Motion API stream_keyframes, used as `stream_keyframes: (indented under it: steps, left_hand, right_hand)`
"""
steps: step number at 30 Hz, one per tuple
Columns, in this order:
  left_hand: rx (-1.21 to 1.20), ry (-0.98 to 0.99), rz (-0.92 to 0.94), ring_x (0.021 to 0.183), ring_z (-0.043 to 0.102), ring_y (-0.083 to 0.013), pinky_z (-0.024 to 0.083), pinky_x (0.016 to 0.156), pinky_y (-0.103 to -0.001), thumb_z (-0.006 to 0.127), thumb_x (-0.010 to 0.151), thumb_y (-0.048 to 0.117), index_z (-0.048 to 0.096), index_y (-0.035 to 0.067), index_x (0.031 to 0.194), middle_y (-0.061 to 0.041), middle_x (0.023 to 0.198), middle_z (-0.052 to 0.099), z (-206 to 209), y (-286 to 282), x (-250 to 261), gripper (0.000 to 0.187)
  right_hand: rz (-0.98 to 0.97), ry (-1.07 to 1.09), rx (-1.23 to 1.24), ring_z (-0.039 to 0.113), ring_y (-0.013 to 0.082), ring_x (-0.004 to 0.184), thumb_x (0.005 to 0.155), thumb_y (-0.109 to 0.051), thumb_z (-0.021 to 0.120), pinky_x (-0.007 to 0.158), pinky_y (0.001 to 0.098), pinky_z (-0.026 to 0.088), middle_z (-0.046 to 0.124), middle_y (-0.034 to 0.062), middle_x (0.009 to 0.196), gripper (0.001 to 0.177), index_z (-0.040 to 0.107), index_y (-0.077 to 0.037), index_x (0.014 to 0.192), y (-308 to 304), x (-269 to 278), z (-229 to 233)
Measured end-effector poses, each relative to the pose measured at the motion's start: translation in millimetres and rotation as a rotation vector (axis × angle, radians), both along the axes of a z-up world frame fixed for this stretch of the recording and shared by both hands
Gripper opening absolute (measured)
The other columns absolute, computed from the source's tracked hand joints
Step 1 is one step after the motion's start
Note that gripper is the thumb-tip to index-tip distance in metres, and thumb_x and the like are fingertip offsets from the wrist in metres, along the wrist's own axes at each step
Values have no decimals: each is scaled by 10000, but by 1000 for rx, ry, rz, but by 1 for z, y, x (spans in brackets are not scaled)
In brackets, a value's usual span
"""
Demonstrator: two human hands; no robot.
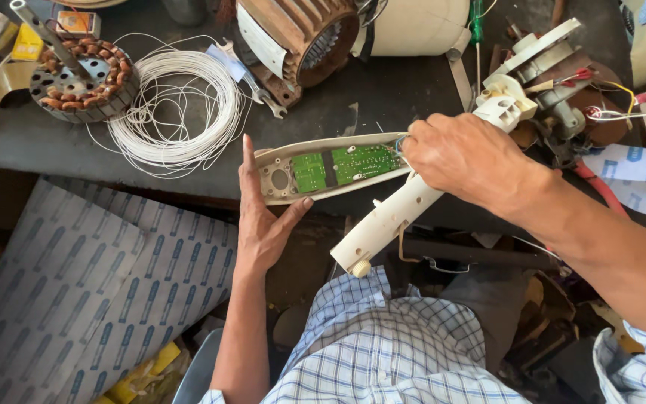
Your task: The person disassembles a white plastic housing to access a green circuit board. Using a screwdriver, they remove screws and extract the board, then manipulate and reconnect several colored wires before placing the board back into the housing.
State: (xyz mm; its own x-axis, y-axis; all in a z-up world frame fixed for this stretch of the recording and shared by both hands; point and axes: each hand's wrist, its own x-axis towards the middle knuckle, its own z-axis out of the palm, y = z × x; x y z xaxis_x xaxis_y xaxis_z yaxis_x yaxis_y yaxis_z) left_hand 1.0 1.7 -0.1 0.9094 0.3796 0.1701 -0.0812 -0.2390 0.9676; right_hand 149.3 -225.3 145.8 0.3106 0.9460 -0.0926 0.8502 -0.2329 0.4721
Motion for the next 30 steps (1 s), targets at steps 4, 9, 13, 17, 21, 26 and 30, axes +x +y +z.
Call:
stream_keyframes:
  steps: [4,9,13,17,21,26,30]
  left_hand:
    - [13,-36,-5,1350,526,-346,474,1143,-460,884,790,103,72,165,1667,-177,1466,464,-1,1,0,1197]
    - [-3,-42,-11,1346,524,-347,460,1153,-457,874,790,95,74,157,1670,-171,1447,472,-3,-1,0,1191]
    - [1,-42,-13,1342,527,-348,456,1155,-463,876,788,97,75,158,1672,-168,1430,480,-4,0,0,1194]
    - [-1,-39,-12,1354,525,-345,475,1146,-467,878,792,117,79,160,1664,-167,1452,476,-4,0,0,1183]
    - [15,-38,-10,1354,522,-348,482,1142,-474,878,790,126,73,162,1665,-172,1461,466,-6,0,2,1189]
    - [16,-12,-9,1346,530,-345,485,1137,-475,889,778,129,79,170,1662,-166,1454,472,-6,1,1,1199]
    - [14,-46,-14,1356,526,-346,486,1148,-477,885,790,121,69,173,1667,-167,1464,467,-6,1,2,1200]
  right_hand:
    - [5,80,11,658,171,795,809,-131,678,583,298,576,601,18,802,80,655,-103,737,4,3,2]
    - [-65,-7,32,652,169,760,833,-149,676,573,297,574,608,29,813,55,678,-102,805,2,-4,-1]
    - [-45,-17,42,656,171,775,829,-153,677,586,307,575,607,26,811,50,686,-104,833,-2,-5,-3]
    - [-37,28,34,669,173,797,805,-119,673,563,296,573,617,19,815,15,676,-104,804,-2,-5,-2]
    - [-115,-22,37,656,158,772,853,-121,667,570,284,572,607,34,809,43,670,-95,819,-2,-10,-6]
    - [-28,20,70,635,174,770,827,-135,672,572,311,569,583,35,791,47,659,-92,811,-1,-3,-1]
    - [-27,64,67,620,173,772,814,-81,668,557,283,566,566,30,782,79,630,-85,744,8,-6,3]
